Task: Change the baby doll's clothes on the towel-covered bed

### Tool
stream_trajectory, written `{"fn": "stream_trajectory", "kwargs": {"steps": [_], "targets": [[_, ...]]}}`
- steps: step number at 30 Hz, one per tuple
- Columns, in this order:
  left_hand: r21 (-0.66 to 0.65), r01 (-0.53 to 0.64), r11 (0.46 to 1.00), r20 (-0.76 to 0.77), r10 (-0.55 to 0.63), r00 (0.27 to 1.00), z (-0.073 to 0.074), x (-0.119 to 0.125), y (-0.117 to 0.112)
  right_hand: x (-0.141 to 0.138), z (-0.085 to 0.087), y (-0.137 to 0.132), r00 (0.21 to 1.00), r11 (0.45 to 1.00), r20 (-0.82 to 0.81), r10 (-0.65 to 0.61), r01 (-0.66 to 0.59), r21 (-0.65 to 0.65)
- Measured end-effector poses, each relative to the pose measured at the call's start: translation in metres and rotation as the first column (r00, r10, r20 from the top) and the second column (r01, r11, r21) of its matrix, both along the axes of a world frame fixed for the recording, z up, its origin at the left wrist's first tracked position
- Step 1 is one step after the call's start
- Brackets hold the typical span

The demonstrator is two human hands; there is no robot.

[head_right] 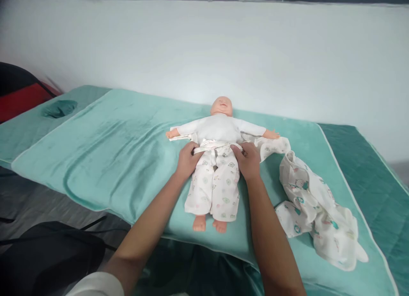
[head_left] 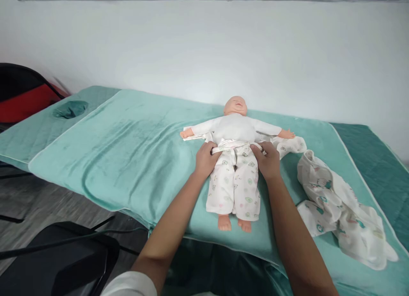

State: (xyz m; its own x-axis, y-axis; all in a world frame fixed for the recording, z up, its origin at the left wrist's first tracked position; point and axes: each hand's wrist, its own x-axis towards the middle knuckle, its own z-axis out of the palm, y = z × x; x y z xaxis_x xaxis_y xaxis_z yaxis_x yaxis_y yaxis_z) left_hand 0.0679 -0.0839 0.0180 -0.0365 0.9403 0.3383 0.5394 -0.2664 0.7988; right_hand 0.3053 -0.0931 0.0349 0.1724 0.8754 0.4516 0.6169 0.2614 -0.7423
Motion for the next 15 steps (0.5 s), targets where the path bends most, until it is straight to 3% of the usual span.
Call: {"fn": "stream_trajectory", "kwargs": {"steps": [3, 6, 10, 15], "targets": [[-0.021, -0.005, 1.000, -0.034, 0.005, 0.999, 0.001, 0.000, 0.004, 0.000, 0.002, -0.017, 0.999, 0.999, 0.014, -0.037, 0.036, 0.032], [-0.050, -0.006, 0.999, 0.001, 0.006, 1.000, 0.002, -0.001, 0.004, -0.001, 0.002, -0.032, 1.000, 0.998, -0.027, -0.016, 0.015, -0.062], [-0.070, -0.006, 0.998, 0.086, 0.012, 0.996, 0.001, -0.001, 0.002, 0.001, 0.002, -0.036, 0.983, 0.944, -0.139, 0.120, -0.156, -0.290], [-0.043, 0.025, 0.999, 0.084, -0.021, 0.996, -0.001, -0.002, 0.000, 0.012, 0.001, -0.031, 0.945, 0.862, -0.144, 0.294, -0.327, -0.388]]}}
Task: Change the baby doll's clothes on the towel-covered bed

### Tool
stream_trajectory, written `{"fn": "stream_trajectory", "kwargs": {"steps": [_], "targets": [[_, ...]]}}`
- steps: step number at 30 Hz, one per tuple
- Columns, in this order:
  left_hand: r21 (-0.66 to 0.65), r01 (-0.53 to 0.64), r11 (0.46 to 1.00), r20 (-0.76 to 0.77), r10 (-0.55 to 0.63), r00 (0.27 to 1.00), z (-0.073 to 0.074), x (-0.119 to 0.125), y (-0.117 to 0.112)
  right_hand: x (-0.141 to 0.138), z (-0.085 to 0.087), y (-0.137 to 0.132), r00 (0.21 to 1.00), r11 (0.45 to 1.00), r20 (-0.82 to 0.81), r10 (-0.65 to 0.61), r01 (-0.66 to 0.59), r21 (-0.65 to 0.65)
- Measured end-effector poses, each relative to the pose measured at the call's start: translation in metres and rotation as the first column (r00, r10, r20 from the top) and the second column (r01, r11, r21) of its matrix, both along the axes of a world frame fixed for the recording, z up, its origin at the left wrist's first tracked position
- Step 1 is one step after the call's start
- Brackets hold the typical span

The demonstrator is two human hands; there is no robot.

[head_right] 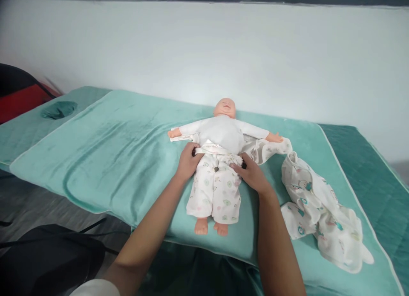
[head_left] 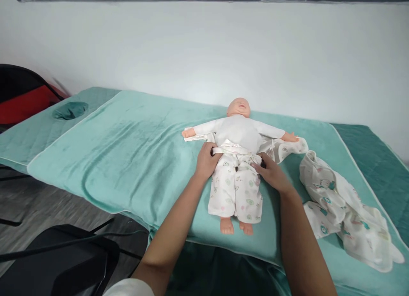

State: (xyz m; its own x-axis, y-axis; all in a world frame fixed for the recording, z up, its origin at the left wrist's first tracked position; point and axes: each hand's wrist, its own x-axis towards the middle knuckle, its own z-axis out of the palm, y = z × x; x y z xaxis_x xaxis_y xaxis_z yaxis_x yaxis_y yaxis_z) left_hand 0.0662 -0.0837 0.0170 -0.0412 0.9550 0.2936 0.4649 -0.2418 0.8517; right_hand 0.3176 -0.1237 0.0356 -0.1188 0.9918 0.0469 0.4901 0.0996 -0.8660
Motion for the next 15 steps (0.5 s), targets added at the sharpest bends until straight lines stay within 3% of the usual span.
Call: {"fn": "stream_trajectory", "kwargs": {"steps": [5, 15], "targets": [[0.041, 0.005, 0.999, 0.024, -0.006, 1.000, 0.003, 0.003, 0.009, -0.003, -0.006, 0.004, 0.997, 0.997, -0.054, -0.057, 0.060, 0.051], [0.158, -0.039, 0.987, 0.002, 0.039, 0.999, 0.006, 0.011, 0.057, -0.010, -0.013, 0.026, 0.985, 0.991, -0.152, -0.078, 0.093, 0.092]]}}
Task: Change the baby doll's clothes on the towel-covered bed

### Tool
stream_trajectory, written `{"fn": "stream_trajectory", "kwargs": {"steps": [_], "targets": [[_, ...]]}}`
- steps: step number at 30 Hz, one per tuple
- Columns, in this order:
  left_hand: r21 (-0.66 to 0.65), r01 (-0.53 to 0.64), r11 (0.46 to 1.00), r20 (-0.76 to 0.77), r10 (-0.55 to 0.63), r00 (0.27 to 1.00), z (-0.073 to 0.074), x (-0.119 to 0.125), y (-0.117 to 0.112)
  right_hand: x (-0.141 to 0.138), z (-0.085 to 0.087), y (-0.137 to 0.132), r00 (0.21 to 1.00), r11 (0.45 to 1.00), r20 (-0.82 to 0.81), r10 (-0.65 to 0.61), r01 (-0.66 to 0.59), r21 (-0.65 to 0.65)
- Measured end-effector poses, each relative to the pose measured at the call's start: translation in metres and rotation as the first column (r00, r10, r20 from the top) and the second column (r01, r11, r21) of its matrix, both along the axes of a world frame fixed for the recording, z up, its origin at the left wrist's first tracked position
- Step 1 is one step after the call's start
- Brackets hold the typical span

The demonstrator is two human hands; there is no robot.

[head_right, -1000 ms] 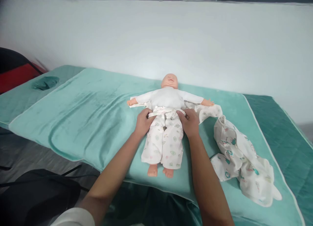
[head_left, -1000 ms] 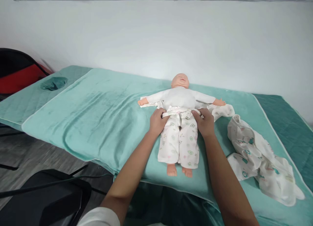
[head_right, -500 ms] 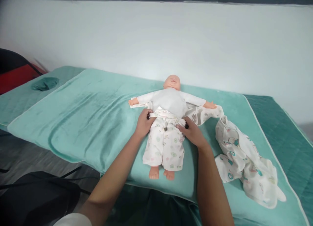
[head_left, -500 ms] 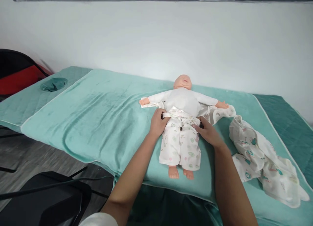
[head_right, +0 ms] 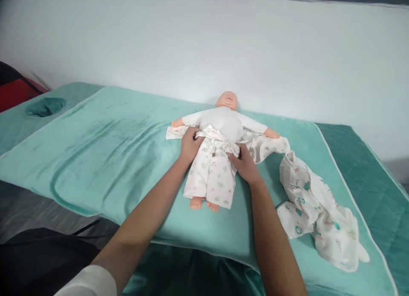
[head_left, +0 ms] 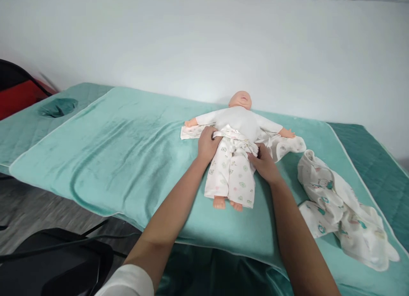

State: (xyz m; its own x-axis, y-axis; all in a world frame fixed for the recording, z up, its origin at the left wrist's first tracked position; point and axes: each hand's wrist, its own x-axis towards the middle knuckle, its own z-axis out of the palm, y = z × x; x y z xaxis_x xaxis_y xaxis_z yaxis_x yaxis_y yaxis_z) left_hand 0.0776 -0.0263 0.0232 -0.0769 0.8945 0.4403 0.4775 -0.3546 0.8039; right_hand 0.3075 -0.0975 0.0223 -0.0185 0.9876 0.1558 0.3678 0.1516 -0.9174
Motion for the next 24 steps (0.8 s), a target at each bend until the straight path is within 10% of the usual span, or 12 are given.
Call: {"fn": "stream_trajectory", "kwargs": {"steps": [15, 24], "targets": [[0.104, 0.205, 0.973, -0.104, -0.194, 0.975, -0.001, -0.018, -0.074, -0.005, 0.000, 0.002, 0.972, 0.982, 0.169, -0.161, 0.140, 0.130], [0.047, 0.177, 0.983, -0.066, -0.174, 0.983, -0.003, -0.018, -0.073, -0.019, 0.008, -0.036, 0.951, 0.957, 0.148, -0.273, 0.253, 0.139]]}}
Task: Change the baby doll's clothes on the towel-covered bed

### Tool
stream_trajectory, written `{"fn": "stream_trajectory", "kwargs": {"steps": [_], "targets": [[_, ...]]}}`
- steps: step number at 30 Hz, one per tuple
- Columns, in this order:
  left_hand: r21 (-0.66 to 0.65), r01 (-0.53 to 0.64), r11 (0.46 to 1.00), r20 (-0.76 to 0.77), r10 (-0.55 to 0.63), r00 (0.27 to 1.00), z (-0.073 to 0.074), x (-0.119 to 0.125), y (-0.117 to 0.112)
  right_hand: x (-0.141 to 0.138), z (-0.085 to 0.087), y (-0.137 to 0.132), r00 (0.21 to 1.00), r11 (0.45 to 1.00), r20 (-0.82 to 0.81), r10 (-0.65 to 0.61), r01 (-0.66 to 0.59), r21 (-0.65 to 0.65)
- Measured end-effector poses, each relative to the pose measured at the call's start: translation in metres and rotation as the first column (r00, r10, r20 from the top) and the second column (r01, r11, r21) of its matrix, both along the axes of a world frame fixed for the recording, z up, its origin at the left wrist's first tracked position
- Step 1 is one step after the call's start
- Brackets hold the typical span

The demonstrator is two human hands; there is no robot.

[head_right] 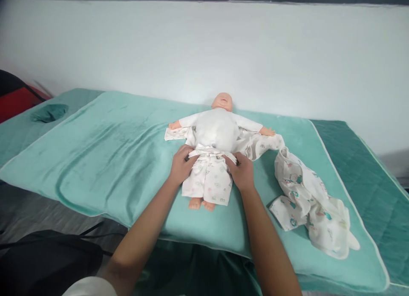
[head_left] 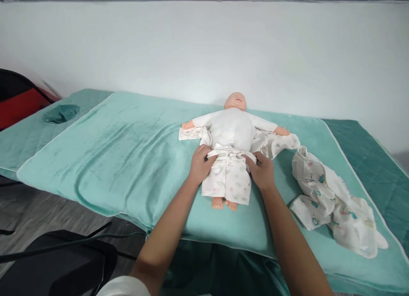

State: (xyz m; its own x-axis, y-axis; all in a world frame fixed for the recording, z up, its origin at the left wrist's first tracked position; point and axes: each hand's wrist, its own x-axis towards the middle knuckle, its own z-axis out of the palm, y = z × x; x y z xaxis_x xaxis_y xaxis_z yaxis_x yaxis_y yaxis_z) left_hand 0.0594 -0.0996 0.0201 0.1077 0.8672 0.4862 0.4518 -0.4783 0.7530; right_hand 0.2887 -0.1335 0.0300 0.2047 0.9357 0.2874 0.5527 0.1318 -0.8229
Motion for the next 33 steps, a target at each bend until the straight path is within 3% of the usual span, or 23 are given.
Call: {"fn": "stream_trajectory", "kwargs": {"steps": [4, 11, 23, 29, 33], "targets": [[-0.036, -0.031, 0.999, 0.018, 0.031, 0.999, -0.002, 0.000, 0.000, -0.005, -0.001, -0.017, 0.999, 0.999, -0.035, 0.002, -0.003, -0.035], [-0.147, -0.082, 0.986, 0.064, 0.092, 0.994, -0.004, 0.001, 0.000, -0.003, -0.002, -0.007, 0.994, 0.997, -0.103, 0.028, -0.034, -0.062], [-0.173, -0.068, 0.983, 0.110, 0.088, 0.990, -0.006, 0.001, -0.001, -0.003, -0.003, -0.007, 0.992, 0.997, -0.125, 0.011, -0.020, -0.073], [-0.120, 0.003, 0.993, 0.128, 0.012, 0.992, -0.002, -0.002, -0.001, -0.003, -0.004, -0.007, 0.988, 0.999, -0.152, 0.014, -0.020, -0.042], [-0.079, 0.073, 0.994, 0.123, -0.063, 0.990, 0.003, -0.007, -0.016, -0.002, -0.004, -0.007, 0.987, 0.999, -0.162, 0.001, -0.009, -0.053]]}}
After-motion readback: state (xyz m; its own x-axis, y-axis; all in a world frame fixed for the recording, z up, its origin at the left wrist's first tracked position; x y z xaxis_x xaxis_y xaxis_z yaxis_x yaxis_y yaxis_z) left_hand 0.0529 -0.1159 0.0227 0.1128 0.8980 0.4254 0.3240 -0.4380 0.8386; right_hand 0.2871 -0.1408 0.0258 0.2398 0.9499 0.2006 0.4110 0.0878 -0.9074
